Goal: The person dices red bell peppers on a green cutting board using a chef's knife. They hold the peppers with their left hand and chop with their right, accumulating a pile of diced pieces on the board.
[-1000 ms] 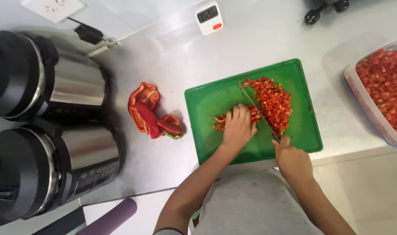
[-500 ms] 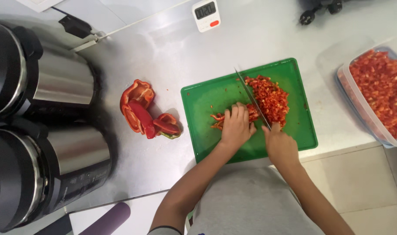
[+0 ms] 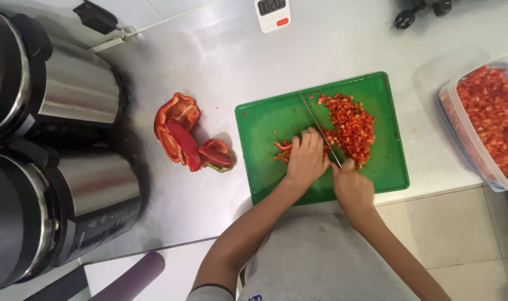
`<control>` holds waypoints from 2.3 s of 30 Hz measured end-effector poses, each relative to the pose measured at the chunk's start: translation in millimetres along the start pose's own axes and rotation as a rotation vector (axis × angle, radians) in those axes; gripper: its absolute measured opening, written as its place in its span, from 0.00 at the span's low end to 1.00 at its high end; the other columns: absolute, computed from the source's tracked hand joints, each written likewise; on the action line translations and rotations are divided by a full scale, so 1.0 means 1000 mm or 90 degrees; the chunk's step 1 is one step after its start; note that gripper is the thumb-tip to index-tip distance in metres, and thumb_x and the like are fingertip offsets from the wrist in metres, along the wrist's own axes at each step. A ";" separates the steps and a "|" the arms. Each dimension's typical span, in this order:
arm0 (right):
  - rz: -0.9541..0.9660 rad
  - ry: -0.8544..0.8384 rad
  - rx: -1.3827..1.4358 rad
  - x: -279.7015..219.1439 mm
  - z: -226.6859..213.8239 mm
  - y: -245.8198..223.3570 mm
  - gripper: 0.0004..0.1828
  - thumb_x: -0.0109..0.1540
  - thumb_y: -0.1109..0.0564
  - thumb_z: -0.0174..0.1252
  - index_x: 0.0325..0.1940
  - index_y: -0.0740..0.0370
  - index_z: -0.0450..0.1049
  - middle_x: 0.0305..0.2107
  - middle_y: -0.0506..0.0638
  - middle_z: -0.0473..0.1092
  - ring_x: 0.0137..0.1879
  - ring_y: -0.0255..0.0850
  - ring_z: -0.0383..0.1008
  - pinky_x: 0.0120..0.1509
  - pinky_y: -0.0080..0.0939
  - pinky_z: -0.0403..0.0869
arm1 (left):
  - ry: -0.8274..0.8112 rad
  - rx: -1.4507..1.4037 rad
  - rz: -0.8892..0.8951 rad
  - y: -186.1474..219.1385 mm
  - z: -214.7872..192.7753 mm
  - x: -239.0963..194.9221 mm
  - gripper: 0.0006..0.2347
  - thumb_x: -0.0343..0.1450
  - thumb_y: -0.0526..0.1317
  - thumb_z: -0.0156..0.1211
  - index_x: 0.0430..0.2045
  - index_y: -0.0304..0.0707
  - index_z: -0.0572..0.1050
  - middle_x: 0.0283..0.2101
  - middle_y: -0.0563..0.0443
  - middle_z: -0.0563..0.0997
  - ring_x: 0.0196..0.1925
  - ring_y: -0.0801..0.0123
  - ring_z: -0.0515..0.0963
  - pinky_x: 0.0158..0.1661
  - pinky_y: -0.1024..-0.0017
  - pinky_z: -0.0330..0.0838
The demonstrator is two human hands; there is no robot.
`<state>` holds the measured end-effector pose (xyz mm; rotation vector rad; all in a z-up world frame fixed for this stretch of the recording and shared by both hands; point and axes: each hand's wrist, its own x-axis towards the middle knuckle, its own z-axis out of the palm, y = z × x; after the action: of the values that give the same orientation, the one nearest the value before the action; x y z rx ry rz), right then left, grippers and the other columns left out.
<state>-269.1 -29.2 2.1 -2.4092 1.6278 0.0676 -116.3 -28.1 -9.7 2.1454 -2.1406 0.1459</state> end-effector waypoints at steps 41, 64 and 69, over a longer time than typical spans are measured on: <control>0.016 -0.049 0.068 0.006 0.004 -0.008 0.25 0.72 0.40 0.47 0.37 0.66 0.62 0.17 0.64 0.73 0.28 0.61 0.79 0.30 0.57 0.77 | 0.059 0.007 -0.011 -0.004 0.004 -0.003 0.25 0.66 0.48 0.58 0.50 0.23 0.72 0.57 0.32 0.71 0.57 0.51 0.70 0.59 0.60 0.65; -0.011 -0.073 0.021 -0.030 -0.026 0.039 0.22 0.71 0.42 0.48 0.37 0.64 0.62 0.15 0.61 0.72 0.23 0.59 0.77 0.26 0.55 0.75 | 0.021 -0.056 -0.065 0.001 -0.002 -0.001 0.31 0.67 0.61 0.59 0.49 0.27 0.72 0.56 0.36 0.72 0.56 0.53 0.70 0.52 0.58 0.65; -0.004 -0.066 0.000 -0.024 -0.012 0.035 0.22 0.71 0.41 0.47 0.38 0.64 0.62 0.17 0.60 0.73 0.24 0.59 0.78 0.27 0.55 0.76 | 0.038 -0.043 -0.070 0.002 -0.003 0.002 0.32 0.67 0.61 0.59 0.50 0.26 0.73 0.56 0.36 0.72 0.55 0.53 0.70 0.52 0.58 0.64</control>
<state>-311.2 -22.9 12.2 -2.3685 1.5748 0.1883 -118.6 -30.0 -6.8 2.1854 -1.9615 0.1252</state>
